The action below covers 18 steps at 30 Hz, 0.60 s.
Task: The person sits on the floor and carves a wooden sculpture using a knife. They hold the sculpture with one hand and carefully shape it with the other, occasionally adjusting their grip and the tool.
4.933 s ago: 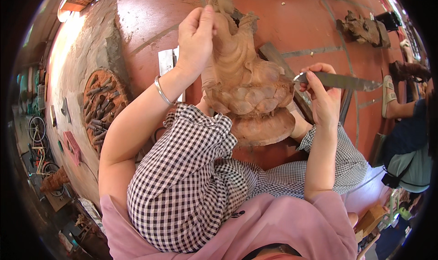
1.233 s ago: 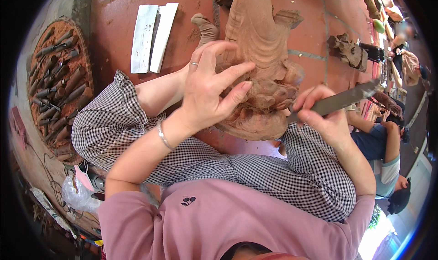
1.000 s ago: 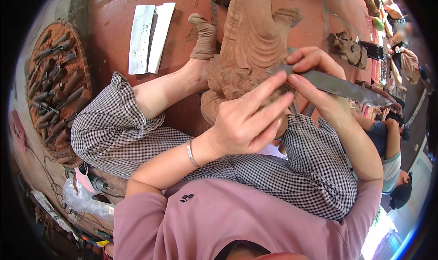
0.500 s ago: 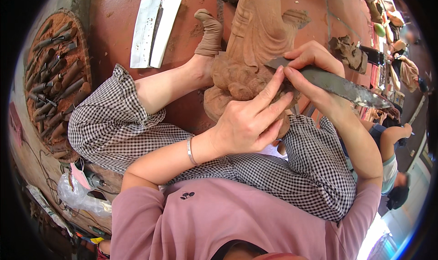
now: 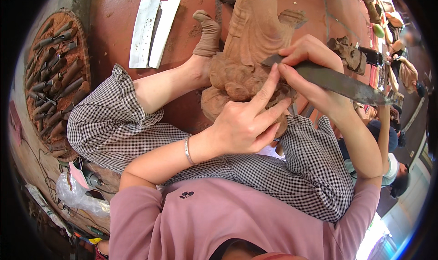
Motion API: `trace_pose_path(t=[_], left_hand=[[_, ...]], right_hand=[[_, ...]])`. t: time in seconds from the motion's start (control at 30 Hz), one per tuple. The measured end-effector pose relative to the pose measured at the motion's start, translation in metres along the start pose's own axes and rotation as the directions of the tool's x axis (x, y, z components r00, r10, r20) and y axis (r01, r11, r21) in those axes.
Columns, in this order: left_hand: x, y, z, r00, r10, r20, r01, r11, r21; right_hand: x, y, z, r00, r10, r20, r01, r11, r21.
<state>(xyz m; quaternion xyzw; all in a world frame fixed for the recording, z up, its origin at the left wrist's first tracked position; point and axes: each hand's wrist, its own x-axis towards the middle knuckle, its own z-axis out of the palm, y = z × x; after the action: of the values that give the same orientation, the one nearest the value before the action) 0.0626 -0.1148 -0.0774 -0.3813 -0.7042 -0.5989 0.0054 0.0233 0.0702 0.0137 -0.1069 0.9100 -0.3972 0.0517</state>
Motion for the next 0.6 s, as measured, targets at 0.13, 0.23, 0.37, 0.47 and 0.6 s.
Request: trace_pose_path(t=[0.13, 0.23, 0.37, 0.47, 0.6], left_hand=[[-0.001, 0.001, -0.003, 0.999, -0.001, 0.038, 0.001, 1.0, 0.003], [-0.003, -0.001, -0.001, 1.0, 0.023, 0.013, -0.023, 0.999, 0.022], [-0.006, -0.001, 0.0, 0.999, -0.027, -0.02, 0.027, 1.0, 0.001], [-0.007, -0.002, -0.001, 1.0, -0.011, 0.023, 0.01, 1.0, 0.009], [-0.005, -0.002, -0.001, 1.0, 0.005, 0.006, -0.005, 1.0, -0.011]], right_hand=[[-0.001, 0.0, -0.002, 0.999, 0.02, 0.038, -0.02, 1.0, -0.017], [0.001, -0.003, -0.001, 0.999, -0.006, 0.039, 0.008, 0.999, -0.035], [0.003, 0.003, 0.005, 0.998, -0.057, 0.017, 0.058, 0.998, -0.037], [0.002, -0.007, -0.003, 0.996, -0.017, 0.085, 0.026, 0.995, -0.1], [0.002, -0.006, -0.003, 0.997, -0.032, 0.067, 0.037, 0.997, -0.066]])
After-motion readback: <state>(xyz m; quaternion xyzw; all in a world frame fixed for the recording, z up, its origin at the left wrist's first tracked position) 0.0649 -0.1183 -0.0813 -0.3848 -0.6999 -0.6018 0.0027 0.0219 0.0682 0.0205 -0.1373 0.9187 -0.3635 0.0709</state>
